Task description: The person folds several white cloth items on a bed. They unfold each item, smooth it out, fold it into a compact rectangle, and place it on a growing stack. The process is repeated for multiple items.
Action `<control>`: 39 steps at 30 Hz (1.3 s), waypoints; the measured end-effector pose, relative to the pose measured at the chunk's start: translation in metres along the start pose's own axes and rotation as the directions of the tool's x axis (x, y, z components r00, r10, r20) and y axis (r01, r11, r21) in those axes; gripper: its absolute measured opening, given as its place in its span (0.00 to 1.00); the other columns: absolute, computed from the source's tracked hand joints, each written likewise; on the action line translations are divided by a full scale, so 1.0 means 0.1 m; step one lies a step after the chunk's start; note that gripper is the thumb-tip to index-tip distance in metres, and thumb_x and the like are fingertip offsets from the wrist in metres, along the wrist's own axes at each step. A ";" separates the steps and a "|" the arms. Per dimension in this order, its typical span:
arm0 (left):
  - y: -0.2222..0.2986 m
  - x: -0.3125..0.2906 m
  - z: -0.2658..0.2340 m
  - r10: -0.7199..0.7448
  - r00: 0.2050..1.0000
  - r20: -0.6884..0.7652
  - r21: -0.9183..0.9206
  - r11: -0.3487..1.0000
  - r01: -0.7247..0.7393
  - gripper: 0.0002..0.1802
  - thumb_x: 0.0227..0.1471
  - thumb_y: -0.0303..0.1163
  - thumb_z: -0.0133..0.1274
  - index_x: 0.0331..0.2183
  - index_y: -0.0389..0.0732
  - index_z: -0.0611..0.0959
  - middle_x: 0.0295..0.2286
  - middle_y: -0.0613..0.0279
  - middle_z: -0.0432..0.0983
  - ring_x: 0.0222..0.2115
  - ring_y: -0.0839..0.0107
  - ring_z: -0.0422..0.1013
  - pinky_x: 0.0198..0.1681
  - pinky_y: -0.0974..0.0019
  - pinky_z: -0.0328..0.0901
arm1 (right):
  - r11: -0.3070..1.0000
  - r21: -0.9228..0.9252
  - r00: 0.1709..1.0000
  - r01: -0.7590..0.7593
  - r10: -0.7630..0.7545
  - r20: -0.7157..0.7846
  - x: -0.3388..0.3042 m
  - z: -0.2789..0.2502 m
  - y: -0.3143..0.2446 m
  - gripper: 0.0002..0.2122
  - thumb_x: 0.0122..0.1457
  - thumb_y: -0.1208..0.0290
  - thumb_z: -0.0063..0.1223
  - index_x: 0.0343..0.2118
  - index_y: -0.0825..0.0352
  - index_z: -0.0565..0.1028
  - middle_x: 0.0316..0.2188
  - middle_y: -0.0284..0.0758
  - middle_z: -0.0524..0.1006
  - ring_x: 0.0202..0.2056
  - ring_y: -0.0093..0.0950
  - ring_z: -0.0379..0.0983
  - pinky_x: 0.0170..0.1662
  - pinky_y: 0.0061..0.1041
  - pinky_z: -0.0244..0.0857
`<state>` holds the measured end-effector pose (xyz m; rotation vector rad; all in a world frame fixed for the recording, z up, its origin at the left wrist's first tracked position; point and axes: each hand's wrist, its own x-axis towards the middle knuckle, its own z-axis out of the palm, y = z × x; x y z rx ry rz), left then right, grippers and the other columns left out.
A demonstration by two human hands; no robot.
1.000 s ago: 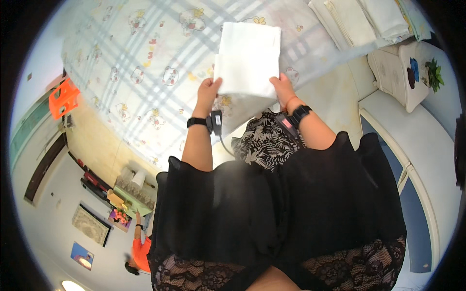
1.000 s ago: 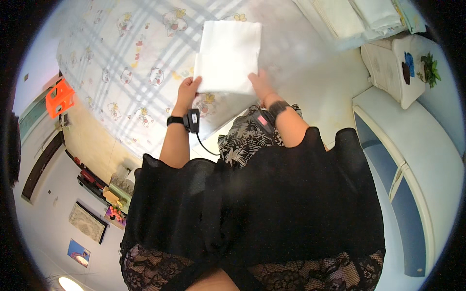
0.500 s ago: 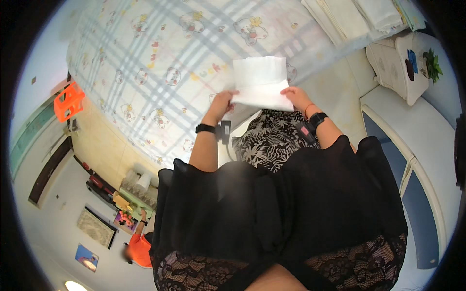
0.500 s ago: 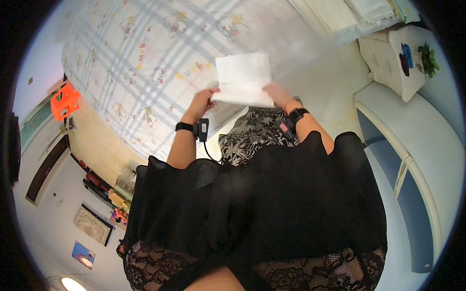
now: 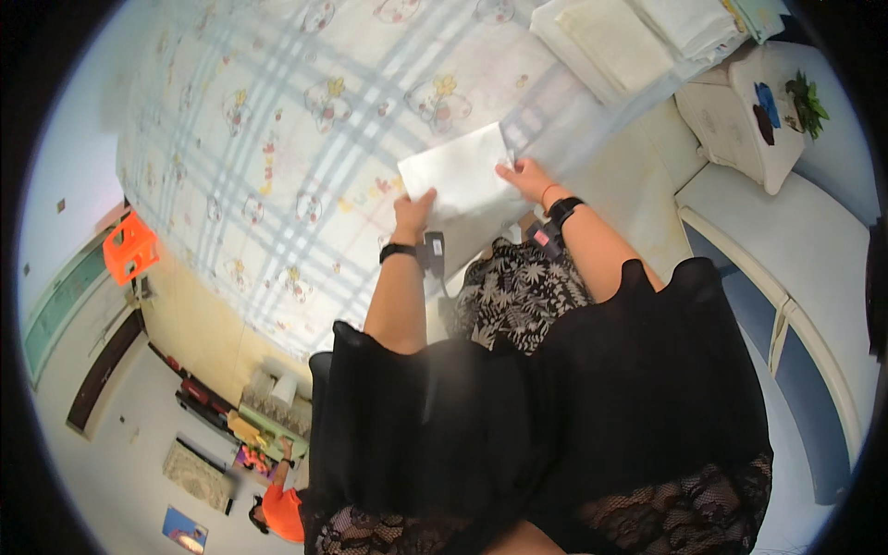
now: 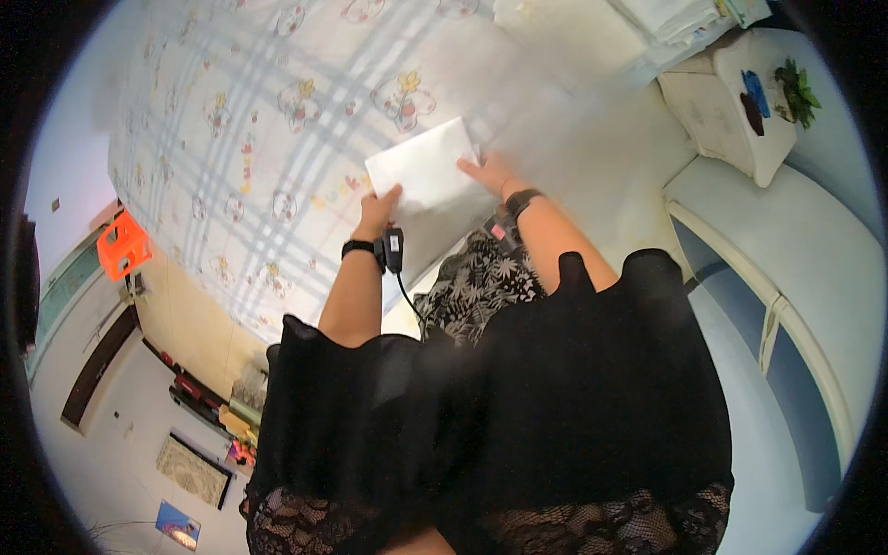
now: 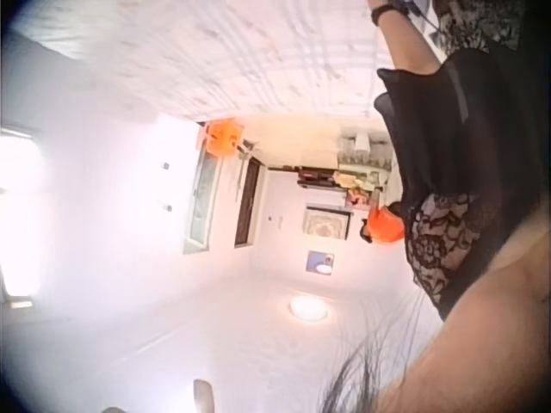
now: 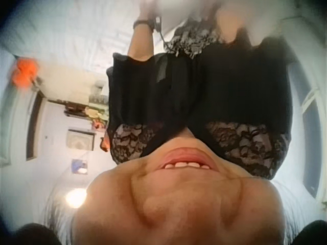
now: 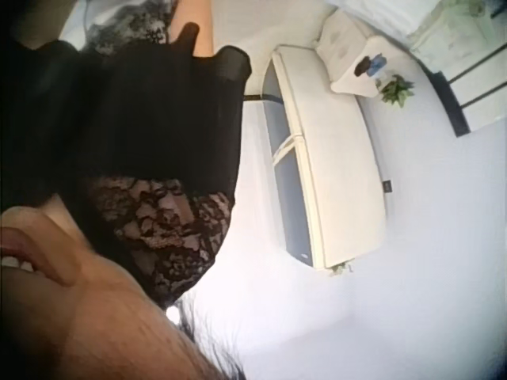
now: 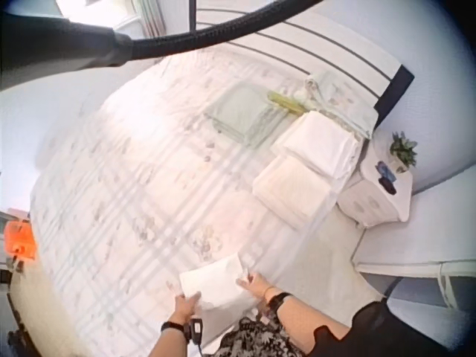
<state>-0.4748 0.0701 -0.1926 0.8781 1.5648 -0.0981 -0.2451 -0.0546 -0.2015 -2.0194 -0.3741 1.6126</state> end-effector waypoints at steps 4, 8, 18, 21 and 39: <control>0.13 -0.25 0.05 0.088 0.973 0.215 -0.033 0.996 -0.083 0.26 0.47 0.36 0.57 0.47 0.34 0.73 0.37 0.61 0.75 0.33 0.69 0.72 0.33 0.69 0.67 | 0.982 0.188 0.995 -0.001 0.020 -0.095 -0.13 0.05 0.12 0.28 0.50 0.51 0.56 0.42 0.75 0.72 0.35 0.41 0.77 0.35 0.30 0.73 0.41 0.28 0.66; 0.15 -0.56 -0.16 0.160 0.925 0.343 -0.287 0.956 -0.059 0.30 0.47 0.28 0.55 0.52 0.32 0.65 0.46 0.54 0.69 0.44 0.62 0.69 0.46 0.61 0.66 | 0.913 0.406 0.999 -0.048 0.049 0.007 -0.74 -0.02 -0.40 0.26 0.53 0.52 0.54 0.47 0.71 0.69 0.39 0.38 0.75 0.40 0.30 0.71 0.43 0.32 0.65; 0.74 -1.76 -0.17 0.333 0.666 0.668 -0.131 0.933 -0.335 0.31 0.45 0.25 0.57 0.52 0.35 0.66 0.48 0.57 0.68 0.48 0.65 0.66 0.52 0.62 0.61 | 0.777 0.618 0.952 0.125 -0.269 0.146 -2.08 -0.56 -0.56 0.28 0.56 0.54 0.52 0.53 0.70 0.63 0.49 0.40 0.70 0.48 0.30 0.68 0.51 0.29 0.62; 0.85 -1.95 -0.04 0.419 0.586 0.693 -0.169 0.885 -0.434 0.32 0.47 0.31 0.58 0.52 0.37 0.65 0.47 0.58 0.68 0.48 0.66 0.65 0.52 0.64 0.61 | 0.757 0.614 0.955 0.222 -0.297 0.022 -2.29 -0.60 -0.39 0.25 0.56 0.60 0.55 0.52 0.70 0.65 0.49 0.39 0.70 0.48 0.30 0.68 0.52 0.31 0.62; 1.32 -3.03 2.59 0.584 0.558 0.590 -0.514 0.804 -0.299 0.24 0.54 0.32 0.51 0.52 0.40 0.65 0.47 0.59 0.67 0.48 0.62 0.65 0.51 0.58 0.62 | 0.117 0.866 0.772 0.486 -0.523 -0.362 -3.00 -2.15 0.01 0.23 0.60 0.62 0.48 0.56 0.66 0.60 0.52 0.35 0.67 0.53 0.29 0.64 0.56 0.34 0.58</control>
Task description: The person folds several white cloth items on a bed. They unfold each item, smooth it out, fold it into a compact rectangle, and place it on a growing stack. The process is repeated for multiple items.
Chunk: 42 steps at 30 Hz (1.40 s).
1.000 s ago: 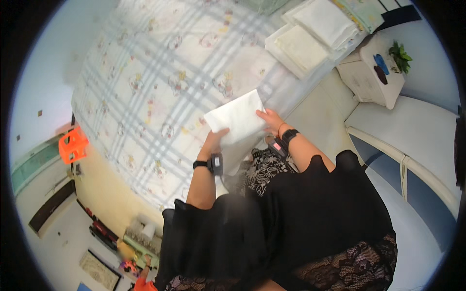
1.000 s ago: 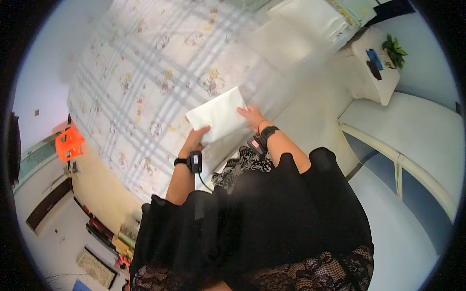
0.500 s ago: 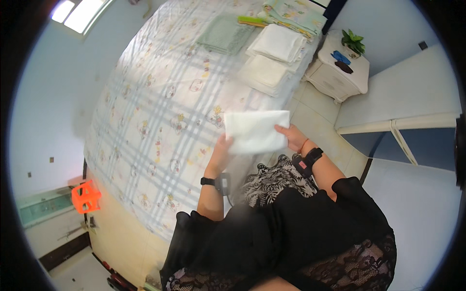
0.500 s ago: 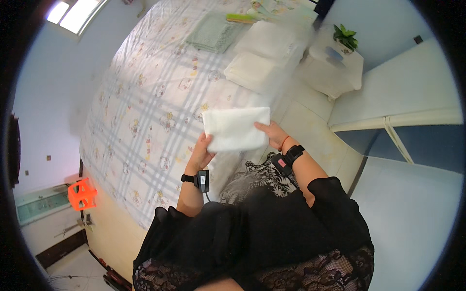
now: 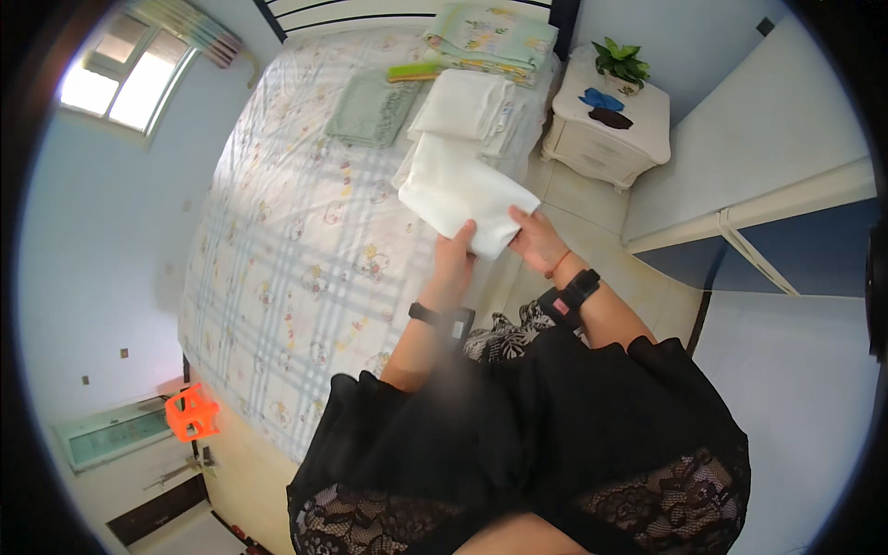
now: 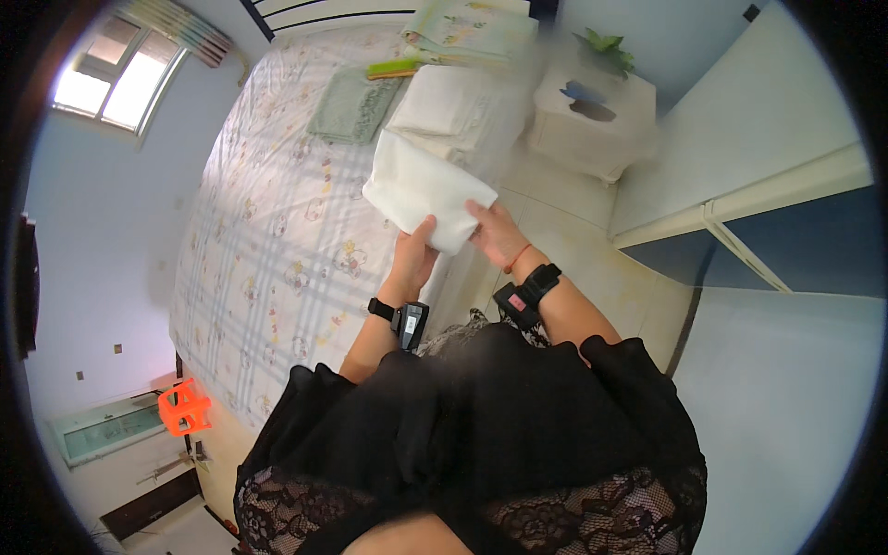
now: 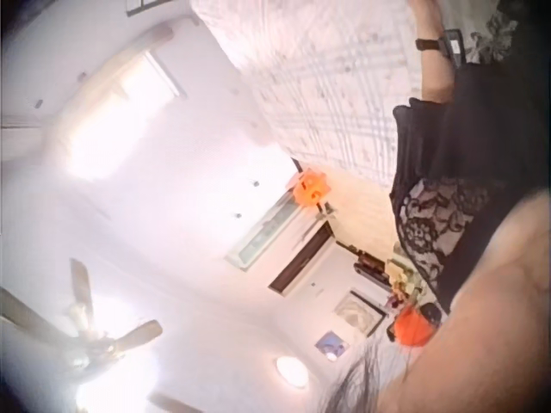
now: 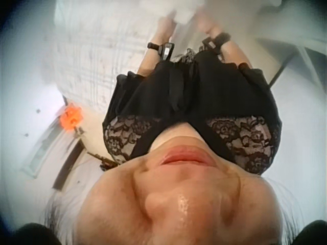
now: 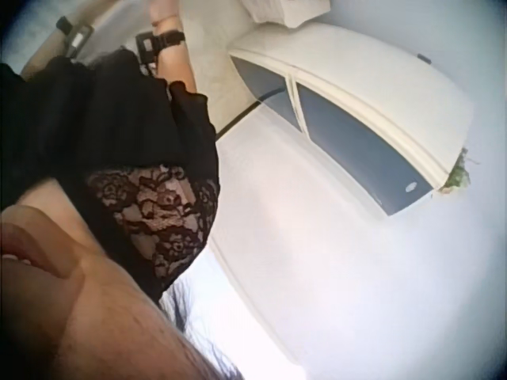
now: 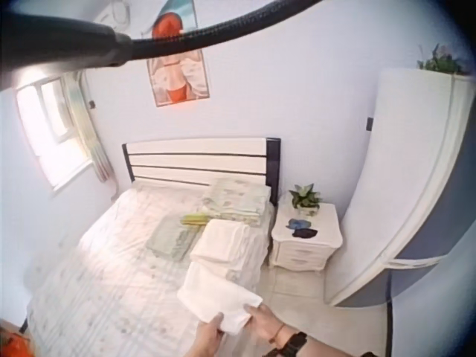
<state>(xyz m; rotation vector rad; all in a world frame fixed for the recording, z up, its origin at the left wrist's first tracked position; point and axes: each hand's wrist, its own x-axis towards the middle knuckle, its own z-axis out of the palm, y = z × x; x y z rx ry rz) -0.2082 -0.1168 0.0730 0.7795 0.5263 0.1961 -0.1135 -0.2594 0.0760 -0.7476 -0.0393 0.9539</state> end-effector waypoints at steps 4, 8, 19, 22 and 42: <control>-0.15 0.23 0.45 -0.003 0.999 0.048 0.183 0.983 -0.006 0.26 0.52 0.27 0.52 0.52 0.39 0.64 0.48 0.56 0.67 0.47 0.63 0.67 0.50 0.60 0.64 | 0.991 0.092 0.991 -0.097 0.105 -0.083 -0.12 -0.72 -0.72 0.27 0.60 0.54 0.46 0.56 0.65 0.60 0.52 0.36 0.68 0.53 0.29 0.64 0.56 0.34 0.58; -0.36 0.52 0.77 -0.035 0.984 0.177 0.391 0.920 -0.038 0.27 0.51 0.26 0.52 0.52 0.37 0.63 0.47 0.56 0.68 0.46 0.66 0.67 0.49 0.62 0.64 | 0.965 -0.091 0.968 -0.247 0.249 0.010 -0.10 -1.14 -1.18 0.26 0.57 0.57 0.52 0.54 0.68 0.63 0.49 0.37 0.69 0.49 0.29 0.67 0.53 0.31 0.60; -0.24 1.01 1.12 -0.042 0.989 0.139 0.270 0.963 0.003 0.26 0.52 0.28 0.51 0.52 0.36 0.64 0.44 0.59 0.69 0.44 0.72 0.67 0.47 0.67 0.64 | 0.935 -0.104 0.940 -0.340 0.340 -0.011 0.40 -1.13 -1.40 0.25 0.57 0.63 0.54 0.54 0.69 0.62 0.49 0.36 0.69 0.48 0.28 0.67 0.51 0.29 0.62; -0.02 1.17 1.10 -0.127 0.981 0.146 0.173 0.980 0.101 0.26 0.53 0.28 0.50 0.53 0.39 0.63 0.46 0.59 0.68 0.45 0.72 0.67 0.47 0.65 0.66 | 0.934 -0.225 0.960 -0.279 0.280 -0.024 0.70 -1.11 -1.42 0.26 0.56 0.64 0.55 0.54 0.70 0.61 0.50 0.37 0.68 0.48 0.28 0.66 0.51 0.29 0.62; 1.09 1.83 -0.39 0.204 0.918 -0.341 -0.064 0.969 -0.239 0.38 0.43 0.17 0.43 0.57 0.45 0.57 0.49 0.58 0.63 0.48 0.63 0.65 0.47 0.58 0.67 | 0.692 -0.587 0.855 -0.421 0.518 -0.002 2.79 -0.06 -0.96 0.31 0.62 0.60 0.44 0.63 0.60 0.44 0.48 0.40 0.67 0.39 0.29 0.69 0.39 0.24 0.66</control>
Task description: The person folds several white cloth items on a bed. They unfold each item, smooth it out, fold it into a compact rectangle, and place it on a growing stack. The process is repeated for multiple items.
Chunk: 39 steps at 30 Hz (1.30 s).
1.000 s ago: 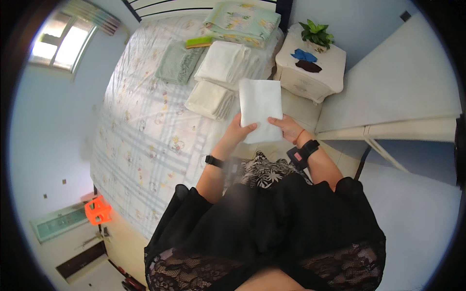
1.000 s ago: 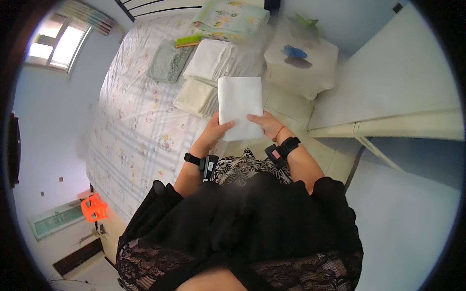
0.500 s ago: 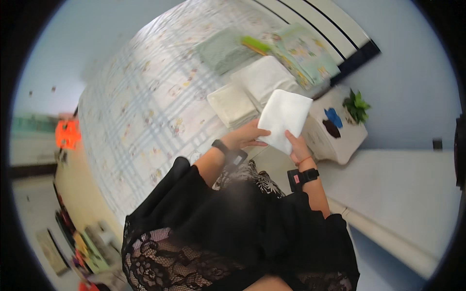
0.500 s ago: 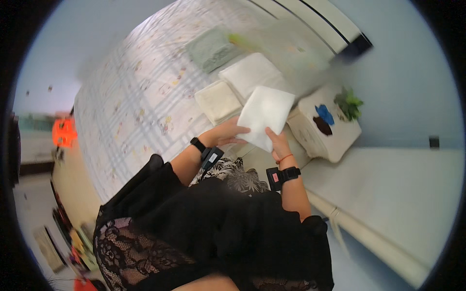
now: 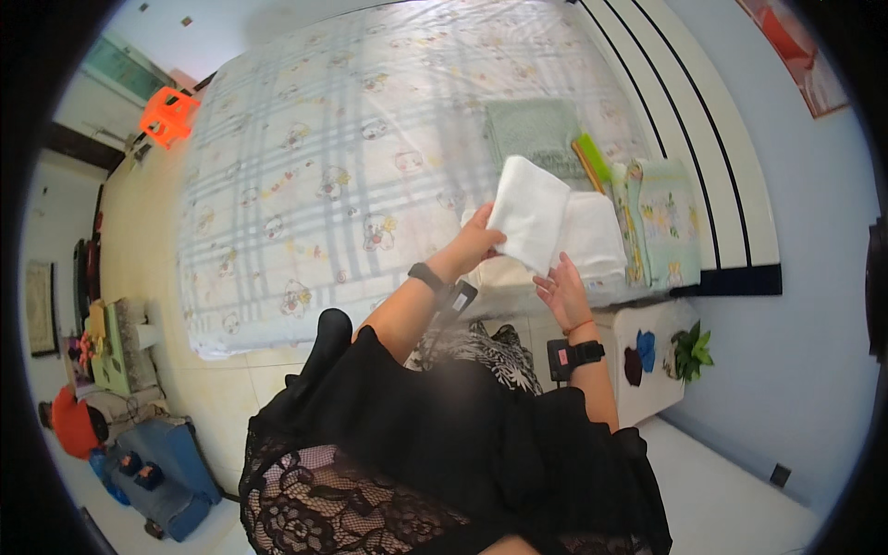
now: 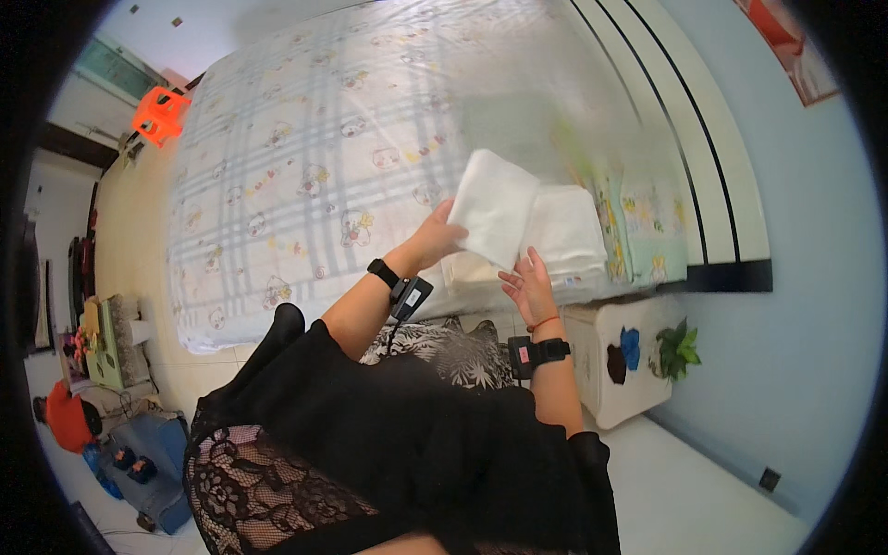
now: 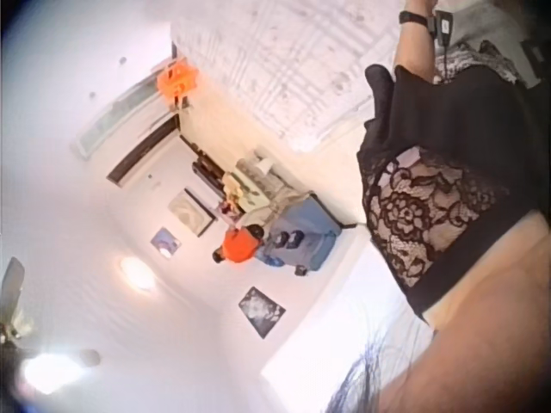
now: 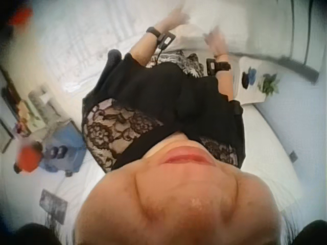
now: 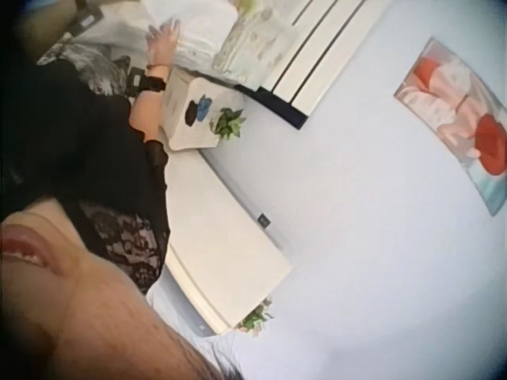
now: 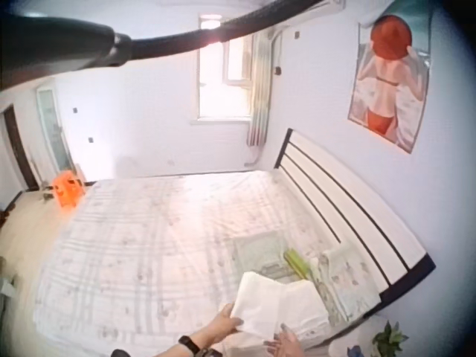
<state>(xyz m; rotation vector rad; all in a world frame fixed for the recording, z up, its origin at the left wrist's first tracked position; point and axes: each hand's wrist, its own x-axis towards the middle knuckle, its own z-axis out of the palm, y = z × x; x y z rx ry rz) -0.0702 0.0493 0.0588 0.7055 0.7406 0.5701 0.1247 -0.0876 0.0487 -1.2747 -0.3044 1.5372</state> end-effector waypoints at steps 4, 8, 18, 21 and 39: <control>0.29 0.48 -0.40 0.139 0.984 -0.110 -0.061 0.987 -0.146 0.39 0.44 0.19 0.45 0.58 0.49 0.56 0.47 0.59 0.65 0.46 0.67 0.66 0.44 0.60 0.67 | 0.997 -0.003 0.997 -0.075 0.075 0.016 0.22 -0.08 -0.16 0.31 0.62 0.61 0.45 0.62 0.62 0.45 0.46 0.43 0.68 0.38 0.29 0.70 0.36 0.24 0.67; -0.03 0.87 -1.07 0.137 0.826 -0.547 0.186 0.982 -0.039 0.41 0.43 0.25 0.52 0.58 0.44 0.54 0.50 0.55 0.64 0.46 0.65 0.66 0.46 0.61 0.64 | 0.966 -0.123 0.972 -0.227 0.232 0.031 0.38 -0.28 -0.21 0.30 0.60 0.64 0.48 0.61 0.65 0.48 0.42 0.41 0.71 0.36 0.28 0.71 0.34 0.22 0.68; -1.69 0.81 -0.99 -0.177 0.773 -0.609 0.421 0.754 0.504 0.34 0.40 0.37 0.60 0.50 0.36 0.71 0.47 0.45 0.68 0.48 0.53 0.64 0.47 0.60 0.63 | 0.756 -0.429 0.833 -0.495 0.553 0.013 1.08 -1.07 -0.15 0.25 0.60 0.62 0.47 0.57 0.67 0.56 0.44 0.39 0.71 0.39 0.30 0.71 0.38 0.29 0.68; -1.95 0.57 -0.68 -0.172 0.673 -0.719 0.409 0.677 0.611 0.40 0.37 0.41 0.63 0.50 0.31 0.68 0.44 0.47 0.71 0.44 0.55 0.69 0.45 0.60 0.65 | 0.666 -0.562 0.803 -0.490 0.596 0.007 1.24 -1.17 -0.15 0.25 0.60 0.62 0.46 0.57 0.66 0.57 0.44 0.38 0.71 0.39 0.31 0.71 0.39 0.29 0.67; -1.22 0.52 0.89 0.141 0.964 -0.226 0.579 0.815 0.016 0.32 0.37 0.46 0.63 0.43 0.37 0.75 0.37 0.51 0.74 0.38 0.62 0.70 0.42 0.64 0.65 | 0.780 -0.612 0.824 -0.133 0.430 0.369 1.40 -0.65 -0.50 0.19 0.57 0.68 0.47 0.51 0.65 0.64 0.43 0.35 0.71 0.44 0.30 0.69 0.46 0.30 0.65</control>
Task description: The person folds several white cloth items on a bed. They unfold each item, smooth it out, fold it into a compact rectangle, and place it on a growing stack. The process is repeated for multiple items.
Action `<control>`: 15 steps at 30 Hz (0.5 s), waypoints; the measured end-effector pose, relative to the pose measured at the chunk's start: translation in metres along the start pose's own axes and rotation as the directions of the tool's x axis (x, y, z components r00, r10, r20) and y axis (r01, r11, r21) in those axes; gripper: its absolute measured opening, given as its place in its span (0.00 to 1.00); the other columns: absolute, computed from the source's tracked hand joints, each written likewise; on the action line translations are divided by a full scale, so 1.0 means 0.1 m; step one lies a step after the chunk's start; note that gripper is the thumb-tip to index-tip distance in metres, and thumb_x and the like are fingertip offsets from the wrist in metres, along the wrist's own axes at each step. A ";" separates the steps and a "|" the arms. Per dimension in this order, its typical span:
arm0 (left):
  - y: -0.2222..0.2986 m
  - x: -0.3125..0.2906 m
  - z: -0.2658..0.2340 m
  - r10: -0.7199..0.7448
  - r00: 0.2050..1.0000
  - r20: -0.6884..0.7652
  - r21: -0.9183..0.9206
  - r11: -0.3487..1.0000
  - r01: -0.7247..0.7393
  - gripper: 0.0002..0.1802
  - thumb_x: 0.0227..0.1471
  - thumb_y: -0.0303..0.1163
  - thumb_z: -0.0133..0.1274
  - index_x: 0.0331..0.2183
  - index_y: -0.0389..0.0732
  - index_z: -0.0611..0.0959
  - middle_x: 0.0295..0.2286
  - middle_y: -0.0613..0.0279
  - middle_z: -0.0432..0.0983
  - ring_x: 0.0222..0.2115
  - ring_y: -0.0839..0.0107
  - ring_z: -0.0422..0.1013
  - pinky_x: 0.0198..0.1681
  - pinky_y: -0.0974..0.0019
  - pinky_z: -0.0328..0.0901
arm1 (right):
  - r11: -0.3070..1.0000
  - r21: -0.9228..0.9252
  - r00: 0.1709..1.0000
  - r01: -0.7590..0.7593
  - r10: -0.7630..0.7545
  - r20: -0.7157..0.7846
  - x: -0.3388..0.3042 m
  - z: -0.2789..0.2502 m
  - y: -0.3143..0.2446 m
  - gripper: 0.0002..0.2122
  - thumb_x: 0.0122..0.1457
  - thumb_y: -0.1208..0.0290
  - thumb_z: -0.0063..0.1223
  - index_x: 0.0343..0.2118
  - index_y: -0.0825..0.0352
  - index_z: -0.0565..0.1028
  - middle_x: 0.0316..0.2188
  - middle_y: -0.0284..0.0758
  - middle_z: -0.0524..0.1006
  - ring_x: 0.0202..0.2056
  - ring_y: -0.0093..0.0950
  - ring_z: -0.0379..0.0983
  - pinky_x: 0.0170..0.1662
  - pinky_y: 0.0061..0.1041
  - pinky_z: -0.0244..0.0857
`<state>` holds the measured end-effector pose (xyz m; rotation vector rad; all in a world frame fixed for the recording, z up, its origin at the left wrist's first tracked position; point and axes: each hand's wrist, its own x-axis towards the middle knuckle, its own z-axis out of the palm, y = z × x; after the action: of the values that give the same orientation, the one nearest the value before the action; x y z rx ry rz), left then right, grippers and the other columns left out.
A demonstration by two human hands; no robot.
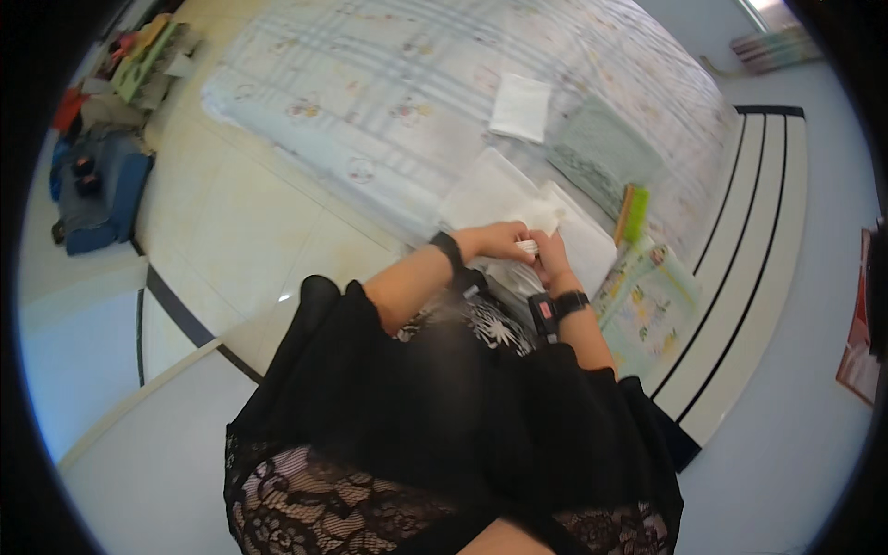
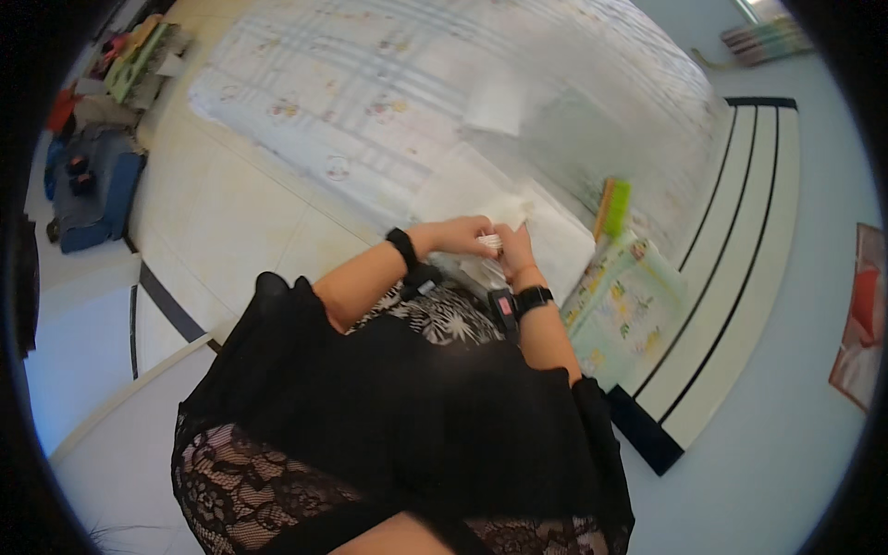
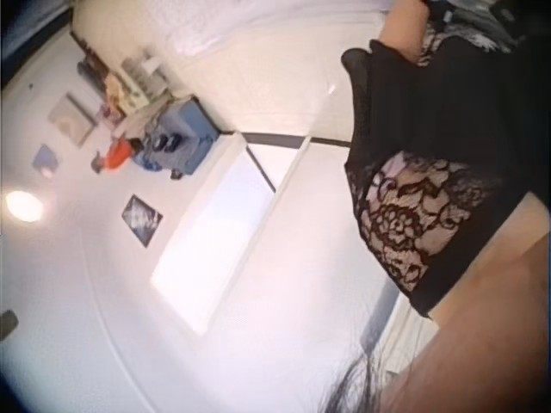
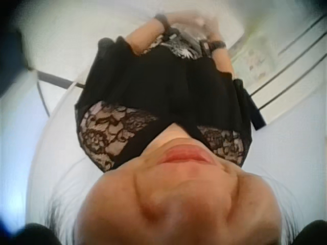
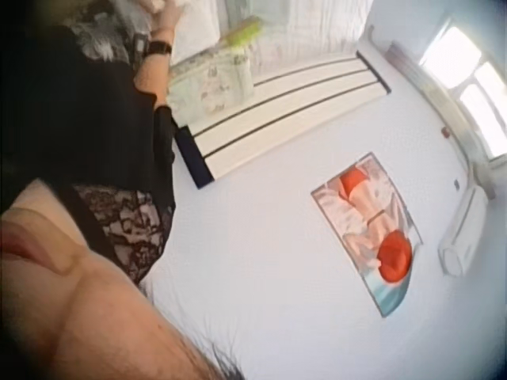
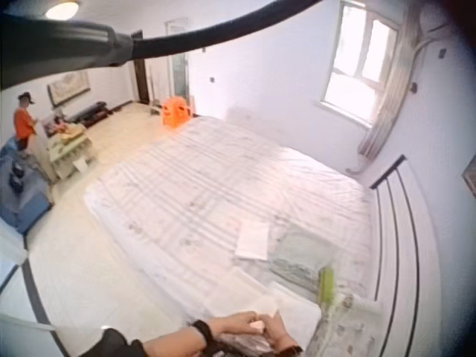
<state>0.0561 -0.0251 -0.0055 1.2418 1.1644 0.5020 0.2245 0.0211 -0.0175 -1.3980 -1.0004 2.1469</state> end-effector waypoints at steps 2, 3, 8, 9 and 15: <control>0.03 -0.13 -0.12 -0.028 0.998 -0.062 -0.169 0.986 0.017 0.31 0.37 0.49 0.64 0.39 0.36 0.77 0.34 0.52 0.75 0.37 0.62 0.71 0.42 0.64 0.65 | 0.994 -0.018 0.990 0.106 -0.107 -0.087 0.07 0.05 -0.02 0.19 0.56 0.72 0.48 0.51 0.66 0.64 0.42 0.34 0.72 0.43 0.29 0.69 0.44 0.27 0.66; 0.02 -0.13 -0.20 0.023 0.984 -0.176 -0.065 0.997 -0.035 0.33 0.36 0.49 0.64 0.40 0.35 0.76 0.34 0.52 0.74 0.38 0.61 0.70 0.43 0.64 0.64 | 0.990 -0.002 0.986 0.139 -0.138 -0.097 0.05 0.12 -0.12 0.19 0.56 0.72 0.48 0.51 0.67 0.64 0.42 0.34 0.72 0.43 0.29 0.69 0.44 0.27 0.66; 0.21 -0.39 -0.42 0.248 0.779 -0.576 0.316 0.946 -0.067 0.44 0.33 0.50 0.66 0.45 0.29 0.69 0.38 0.46 0.71 0.40 0.57 0.69 0.45 0.62 0.64 | 0.973 0.013 0.971 0.229 -0.230 0.071 -0.04 0.78 -0.55 0.21 0.57 0.69 0.49 0.53 0.67 0.62 0.43 0.34 0.71 0.43 0.24 0.69 0.40 0.22 0.66; 0.23 -0.40 -0.49 0.180 0.803 -0.568 0.283 0.959 -0.014 0.47 0.33 0.49 0.66 0.48 0.28 0.64 0.41 0.44 0.69 0.42 0.57 0.68 0.46 0.63 0.64 | 0.975 -0.157 0.986 0.157 -0.147 0.073 -0.04 0.82 -0.62 0.22 0.55 0.67 0.52 0.51 0.71 0.62 0.43 0.38 0.71 0.41 0.26 0.70 0.37 0.23 0.68; 0.20 -0.75 -1.42 0.059 0.926 -0.372 -0.164 0.978 -0.128 0.32 0.42 0.38 0.59 0.47 0.33 0.67 0.40 0.54 0.71 0.40 0.71 0.68 0.43 0.68 0.64 | 0.927 -0.267 0.958 0.263 -0.284 -0.045 0.20 1.45 -0.75 0.15 0.57 0.70 0.48 0.46 0.67 0.67 0.36 0.31 0.73 0.33 0.19 0.71 0.32 0.16 0.68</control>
<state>-0.0923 -0.0153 0.0583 1.0712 1.3380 0.9244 0.0814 0.0331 0.0617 -1.3534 -1.3930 1.7902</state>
